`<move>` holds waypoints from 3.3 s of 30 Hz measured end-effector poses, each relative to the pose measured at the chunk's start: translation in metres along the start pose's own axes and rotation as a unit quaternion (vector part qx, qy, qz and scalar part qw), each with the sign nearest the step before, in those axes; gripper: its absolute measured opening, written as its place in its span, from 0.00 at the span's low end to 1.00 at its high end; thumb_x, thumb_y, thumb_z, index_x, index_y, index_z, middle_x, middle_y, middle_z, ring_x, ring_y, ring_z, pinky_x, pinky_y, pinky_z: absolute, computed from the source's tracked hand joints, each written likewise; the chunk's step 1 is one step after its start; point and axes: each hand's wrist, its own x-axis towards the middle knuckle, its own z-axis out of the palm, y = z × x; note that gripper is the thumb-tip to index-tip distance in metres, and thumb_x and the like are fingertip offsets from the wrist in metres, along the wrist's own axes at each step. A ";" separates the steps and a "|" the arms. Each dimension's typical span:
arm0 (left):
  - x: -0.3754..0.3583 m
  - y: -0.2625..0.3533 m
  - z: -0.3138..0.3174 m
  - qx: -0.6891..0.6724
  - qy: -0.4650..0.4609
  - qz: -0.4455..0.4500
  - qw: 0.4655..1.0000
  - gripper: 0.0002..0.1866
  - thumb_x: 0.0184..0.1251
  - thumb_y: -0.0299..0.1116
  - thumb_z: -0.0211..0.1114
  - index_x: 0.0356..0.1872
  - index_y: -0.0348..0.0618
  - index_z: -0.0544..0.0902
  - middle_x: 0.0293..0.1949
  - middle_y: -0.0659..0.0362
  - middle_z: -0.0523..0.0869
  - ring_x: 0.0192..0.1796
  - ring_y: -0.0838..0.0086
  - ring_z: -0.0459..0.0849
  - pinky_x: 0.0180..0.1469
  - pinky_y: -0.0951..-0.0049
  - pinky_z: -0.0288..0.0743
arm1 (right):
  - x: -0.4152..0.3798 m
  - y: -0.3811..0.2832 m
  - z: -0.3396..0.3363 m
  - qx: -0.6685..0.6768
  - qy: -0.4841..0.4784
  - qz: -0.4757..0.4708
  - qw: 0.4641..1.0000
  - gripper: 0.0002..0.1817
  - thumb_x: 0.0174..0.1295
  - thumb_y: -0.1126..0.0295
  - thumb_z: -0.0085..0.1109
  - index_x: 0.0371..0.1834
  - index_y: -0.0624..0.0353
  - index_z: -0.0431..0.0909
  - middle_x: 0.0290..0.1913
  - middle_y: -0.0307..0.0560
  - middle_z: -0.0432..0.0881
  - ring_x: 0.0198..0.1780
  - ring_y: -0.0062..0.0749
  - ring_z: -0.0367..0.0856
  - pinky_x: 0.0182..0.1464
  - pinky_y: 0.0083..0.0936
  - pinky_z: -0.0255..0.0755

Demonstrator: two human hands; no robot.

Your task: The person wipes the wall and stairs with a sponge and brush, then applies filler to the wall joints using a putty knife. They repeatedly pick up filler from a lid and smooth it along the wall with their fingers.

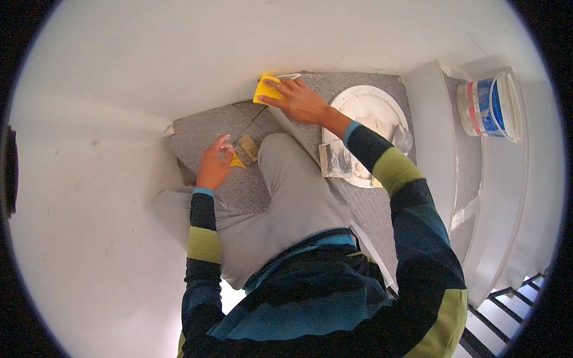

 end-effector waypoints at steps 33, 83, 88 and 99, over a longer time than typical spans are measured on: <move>-0.008 -0.002 -0.003 -0.018 -0.010 -0.064 0.998 0.21 0.58 0.32 0.60 0.54 0.42 0.72 0.37 0.55 0.83 0.39 0.62 0.81 0.42 0.64 0.74 | -0.029 0.002 -0.030 0.020 0.047 0.151 0.987 0.33 0.44 0.71 0.55 0.60 0.50 0.67 0.58 0.56 0.67 0.53 0.50 0.69 0.56 0.42 0.65; 0.001 -0.023 0.010 0.060 0.132 -0.130 0.981 0.15 0.46 0.38 0.62 0.34 0.40 0.82 0.35 0.48 0.84 0.40 0.55 0.82 0.40 0.58 0.76 | -0.104 0.052 -0.185 0.014 0.111 -0.006 0.994 0.25 0.60 0.54 0.54 0.47 0.69 0.75 0.43 0.59 0.79 0.42 0.49 0.80 0.44 0.36 0.76; -0.017 -0.026 0.004 0.063 0.044 -0.150 0.986 0.16 0.47 0.39 0.62 0.34 0.39 0.82 0.35 0.48 0.83 0.40 0.56 0.82 0.40 0.58 0.75 | -0.142 0.067 -0.194 0.078 0.163 0.048 0.982 0.34 0.56 0.43 0.54 0.47 0.70 0.75 0.42 0.61 0.79 0.42 0.50 0.80 0.44 0.38 0.75; -0.073 0.060 -0.020 -0.182 0.155 0.000 0.971 0.26 0.60 0.41 0.61 0.57 0.44 0.68 0.42 0.51 0.80 0.44 0.63 0.80 0.46 0.66 0.74 | -0.256 0.108 -0.215 -0.009 0.224 0.251 0.942 0.31 0.64 0.51 0.44 0.61 0.66 0.64 0.60 0.59 0.69 0.58 0.47 0.70 0.60 0.31 0.63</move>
